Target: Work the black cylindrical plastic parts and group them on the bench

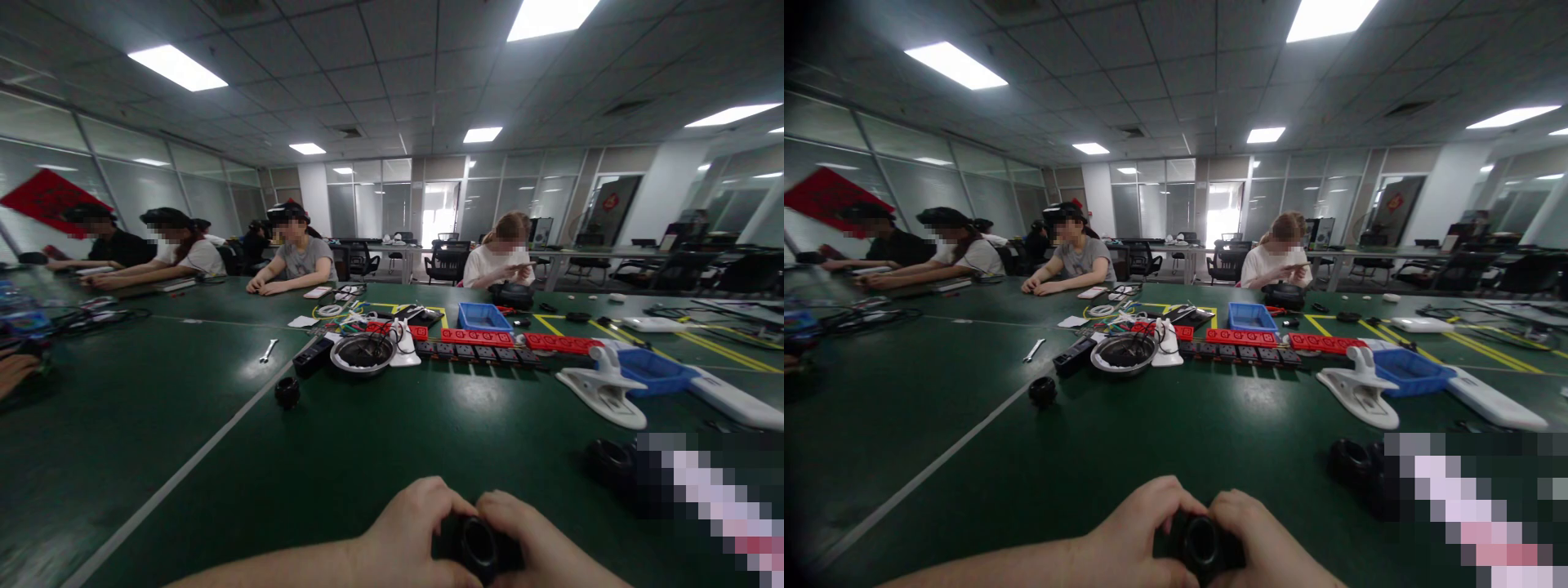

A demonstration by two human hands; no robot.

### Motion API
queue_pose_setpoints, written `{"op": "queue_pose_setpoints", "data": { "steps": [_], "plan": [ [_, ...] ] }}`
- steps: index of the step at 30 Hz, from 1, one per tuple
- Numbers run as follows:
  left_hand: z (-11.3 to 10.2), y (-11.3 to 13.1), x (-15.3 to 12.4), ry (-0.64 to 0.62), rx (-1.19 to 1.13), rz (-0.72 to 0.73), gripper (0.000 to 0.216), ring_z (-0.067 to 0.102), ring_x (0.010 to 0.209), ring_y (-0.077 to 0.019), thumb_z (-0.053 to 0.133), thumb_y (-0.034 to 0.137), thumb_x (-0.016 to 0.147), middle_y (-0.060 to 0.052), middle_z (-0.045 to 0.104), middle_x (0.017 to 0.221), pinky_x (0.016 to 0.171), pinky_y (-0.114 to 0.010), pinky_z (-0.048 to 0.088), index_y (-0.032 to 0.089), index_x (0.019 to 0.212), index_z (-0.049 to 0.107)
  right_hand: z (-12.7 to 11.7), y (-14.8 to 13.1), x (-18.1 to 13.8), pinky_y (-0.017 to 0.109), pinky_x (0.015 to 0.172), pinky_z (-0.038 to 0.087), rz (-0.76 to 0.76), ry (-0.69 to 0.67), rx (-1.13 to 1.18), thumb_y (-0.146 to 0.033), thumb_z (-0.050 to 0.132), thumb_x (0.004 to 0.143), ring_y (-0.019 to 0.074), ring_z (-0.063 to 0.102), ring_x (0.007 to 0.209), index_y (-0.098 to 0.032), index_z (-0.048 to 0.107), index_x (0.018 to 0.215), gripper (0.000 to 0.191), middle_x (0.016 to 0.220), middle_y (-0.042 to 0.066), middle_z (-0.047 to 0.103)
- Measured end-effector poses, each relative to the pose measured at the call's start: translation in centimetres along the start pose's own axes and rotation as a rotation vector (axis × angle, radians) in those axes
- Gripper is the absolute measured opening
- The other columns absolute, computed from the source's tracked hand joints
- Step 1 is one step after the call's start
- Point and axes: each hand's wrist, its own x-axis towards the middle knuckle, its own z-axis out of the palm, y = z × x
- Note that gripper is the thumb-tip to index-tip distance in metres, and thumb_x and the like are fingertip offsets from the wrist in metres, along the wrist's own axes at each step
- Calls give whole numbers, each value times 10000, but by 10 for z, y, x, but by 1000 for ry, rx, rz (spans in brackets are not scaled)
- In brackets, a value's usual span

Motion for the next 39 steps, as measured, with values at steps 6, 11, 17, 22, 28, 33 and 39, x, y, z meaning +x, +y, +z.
{"op": "queue_pose_setpoints", "data": {
  "steps": [6, 11, 17, 22, 28, 33, 39],
  "plan": [
    [10, -2, 1, 107, 35, -143, 487, 450, 675, -135, 804, 335, 505, 25, 476, 768, 579, -215, 338, 178, 915, 594, 20, 0, 7, 337, 657, 373, 101, 172, -241, -386, 684, 580, 247, 524, 738, -162, 571, 707, 281, 791, 76, 590],
    [9, -5, 4, 117, 27, -124, 493, 446, 675, -132, 809, 327, 491, 28, 470, 768, 571, -208, 332, 179, 907, 589, 19, 0, 7, 419, 791, 361, 15, 178, -231, -394, 697, 566, 313, 510, 895, -174, 591, 921, 431, 962, 119, 586],
    [0, -8, 2, 0, -7, 22, 450, 450, 690, -116, 785, 319, 557, 40, 468, 792, 591, -188, 340, 228, 949, 585, -9, -8, -5, 277, 769, 376, -45, -72, 81, -176, 639, 623, 198, 506, 888, -180, 606, 887, 266, 918, 38, 558],
    [3, -9, 0, -19, 0, 15, 454, 450, 675, -113, 778, 343, 563, 41, 479, 790, 580, -184, 342, 231, 954, 577, -2, -1, -2, 265, 639, 348, -11, 23, -58, -273, 668, 588, 176, 491, 714, -158, 563, 687, 184, 733, 8, 541],
    [11, 0, 0, 66, 28, -105, 447, 445, 677, -131, 797, 317, 519, 34, 484, 778, 590, -211, 342, 193, 886, 574, 21, -4, 2, 321, 634, 316, 37, 223, -291, -409, 678, 574, 206, 469, 683, -164, 543, 682, 299, 732, 49, 562],
    [9, 4, 1, 46, 14, -98, 342, 449, 730, -143, 726, 199, 601, 30, 480, 798, 639, -227, 354, 192, 899, 559, 17, -5, -4, 365, 721, 329, -44, 281, -311, -548, 681, 547, 239, 461, 804, -177, 565, 880, 512, 863, 51, 547],
    [-3, 2, 2, -131, -25, -14, 395, 462, 746, -139, 700, 195, 635, 32, 482, 843, 645, -221, 354, 238, 997, 548, -3, 8, -6, 276, 708, 362, -221, -5, -142, -394, 676, 660, 176, 482, 814, -192, 586, 906, 331, 871, 9, 552]
  ]
}}
